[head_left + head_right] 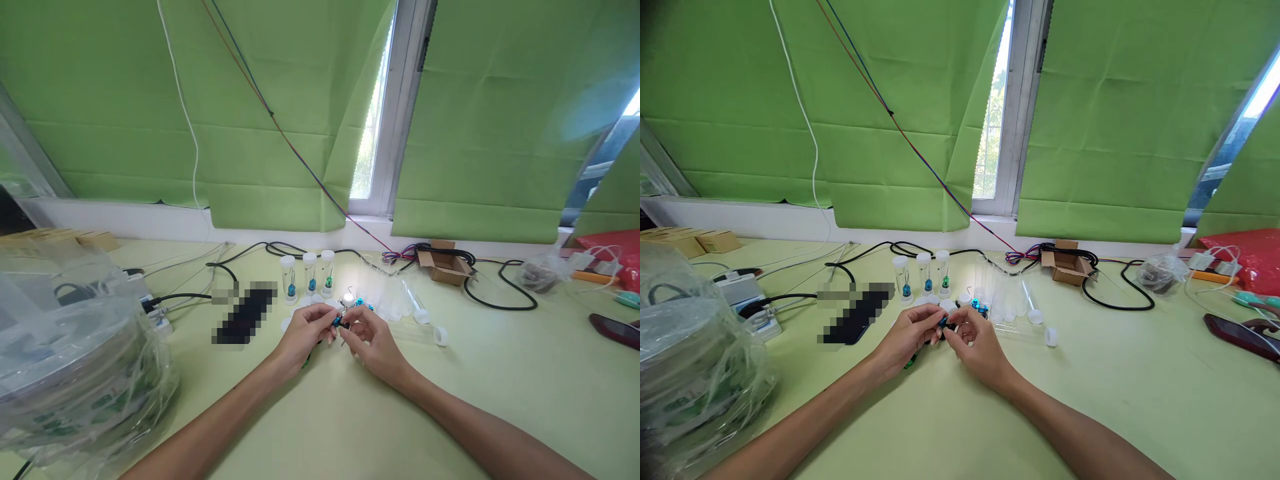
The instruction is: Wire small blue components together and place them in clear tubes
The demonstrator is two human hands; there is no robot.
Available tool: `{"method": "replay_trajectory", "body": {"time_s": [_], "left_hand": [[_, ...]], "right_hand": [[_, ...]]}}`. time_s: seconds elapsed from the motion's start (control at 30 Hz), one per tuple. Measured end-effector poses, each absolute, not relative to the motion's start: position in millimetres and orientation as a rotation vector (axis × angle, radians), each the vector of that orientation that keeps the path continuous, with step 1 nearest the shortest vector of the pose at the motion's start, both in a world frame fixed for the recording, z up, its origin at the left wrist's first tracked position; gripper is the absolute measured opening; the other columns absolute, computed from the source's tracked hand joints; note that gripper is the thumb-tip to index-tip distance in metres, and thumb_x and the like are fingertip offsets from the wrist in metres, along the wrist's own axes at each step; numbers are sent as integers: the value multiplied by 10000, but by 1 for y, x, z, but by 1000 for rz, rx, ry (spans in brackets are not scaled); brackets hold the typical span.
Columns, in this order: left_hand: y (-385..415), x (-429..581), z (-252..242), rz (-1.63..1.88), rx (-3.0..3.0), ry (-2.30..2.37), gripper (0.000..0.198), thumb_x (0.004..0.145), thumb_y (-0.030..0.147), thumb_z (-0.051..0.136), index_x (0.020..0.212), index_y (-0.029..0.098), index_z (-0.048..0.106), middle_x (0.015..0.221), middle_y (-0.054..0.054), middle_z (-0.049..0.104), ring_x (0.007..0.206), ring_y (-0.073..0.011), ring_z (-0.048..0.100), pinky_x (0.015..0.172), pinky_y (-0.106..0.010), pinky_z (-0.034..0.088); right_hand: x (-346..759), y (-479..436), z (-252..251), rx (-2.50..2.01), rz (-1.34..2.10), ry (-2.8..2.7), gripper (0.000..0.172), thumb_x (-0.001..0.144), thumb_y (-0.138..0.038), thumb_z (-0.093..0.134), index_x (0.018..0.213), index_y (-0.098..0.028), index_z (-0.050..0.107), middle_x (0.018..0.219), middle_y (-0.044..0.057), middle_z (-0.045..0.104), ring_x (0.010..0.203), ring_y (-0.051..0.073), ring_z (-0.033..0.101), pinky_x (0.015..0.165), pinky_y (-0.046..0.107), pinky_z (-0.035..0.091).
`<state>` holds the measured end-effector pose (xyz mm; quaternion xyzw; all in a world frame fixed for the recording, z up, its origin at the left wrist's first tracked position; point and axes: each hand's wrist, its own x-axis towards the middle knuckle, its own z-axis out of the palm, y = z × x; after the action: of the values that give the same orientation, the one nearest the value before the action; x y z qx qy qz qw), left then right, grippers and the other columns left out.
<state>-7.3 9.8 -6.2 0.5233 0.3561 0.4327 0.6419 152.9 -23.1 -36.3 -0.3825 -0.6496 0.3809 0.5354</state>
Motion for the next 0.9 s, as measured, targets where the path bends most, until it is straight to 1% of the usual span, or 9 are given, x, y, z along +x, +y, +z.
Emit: {"method": "replay_trajectory", "body": {"time_s": [0.2, 0.37, 0.47, 0.57, 0.67, 0.73, 0.8, 0.87, 0.9], "left_hand": [[11, -8, -8, 992, 1182, 798, 280, 699, 402, 786, 759, 140, 709, 626, -13, 600, 528, -88, 504, 535, -217, 412], [12, -10, -9, 1001, 1183, 828, 289, 725, 413, 763, 802, 140, 713, 618, -21, 607, 522, -98, 505, 537, -225, 405], [12, -10, -8, 1038, 1188, 854, 297, 714, 420, 769, 795, 140, 712, 610, -20, 610, 514, -102, 503, 546, -230, 406], [11, -10, -6, 1061, 1209, 852, 292, 710, 422, 770, 785, 146, 710, 611, -17, 619, 510, -100, 508, 552, -231, 413], [9, -8, -7, 1053, 1252, 858, 279, 718, 419, 761, 782, 153, 704, 601, -13, 627, 504, -100, 517, 549, -230, 417], [9, -6, -9, 1052, 1279, 873, 268, 715, 410, 761, 764, 155, 695, 594, -11, 626, 513, -110, 532, 555, -235, 430], [9, -3, -13, 1066, 1303, 888, 265, 712, 406, 756, 748, 154, 685, 599, -17, 631, 538, -130, 562, 576, -249, 456], [9, 0, -16, 1110, 1341, 906, 263, 721, 409, 742, 759, 156, 679, 605, -24, 640, 555, -149, 588, 599, -266, 476], [9, 1, -18, 1141, 1369, 916, 257, 730, 407, 733, 773, 160, 677, 606, -24, 642, 558, -153, 592, 601, -267, 479]], "right_hand": [[153, -22, -38, -885, 938, -1521, 187, 865, -350, 629, 963, -214, 547, 926, 13, 559, 581, 89, 528, 487, 235, 473], [152, -21, -37, -909, 950, -1476, 224, 852, -395, 633, 963, -215, 558, 940, 12, 546, 545, 75, 514, 461, 230, 487], [151, -20, -36, -931, 928, -1453, 243, 845, -415, 637, 954, -209, 567, 892, 1, 550, 512, 66, 502, 458, 231, 490], [152, -18, -37, -947, 914, -1437, 237, 852, -427, 627, 905, -202, 570, 829, -10, 565, 484, 69, 503, 446, 230, 467], [153, -16, -41, -945, 949, -1446, 224, 874, -423, 606, 881, -202, 573, 705, -24, 570, 473, 92, 516, 424, 227, 430], [152, -15, -44, -917, 978, -1458, 207, 890, -409, 589, 893, -203, 570, 674, -18, 578, 525, 123, 566, 441, 235, 442], [150, -16, -46, -918, 946, -1483, 173, 892, -374, 584, 901, -202, 568, 739, 10, 612, 620, 153, 615, 500, 256, 481], [147, -18, -46, -977, 815, -1557, 116, 887, -315, 580, 888, -200, 572, 803, 31, 628, 684, 165, 619, 571, 280, 499], [146, -20, -46, -1016, 716, -1613, 83, 883, -281, 575, 873, -199, 574, 804, 34, 625, 691, 165, 605, 594, 285, 493]]}}
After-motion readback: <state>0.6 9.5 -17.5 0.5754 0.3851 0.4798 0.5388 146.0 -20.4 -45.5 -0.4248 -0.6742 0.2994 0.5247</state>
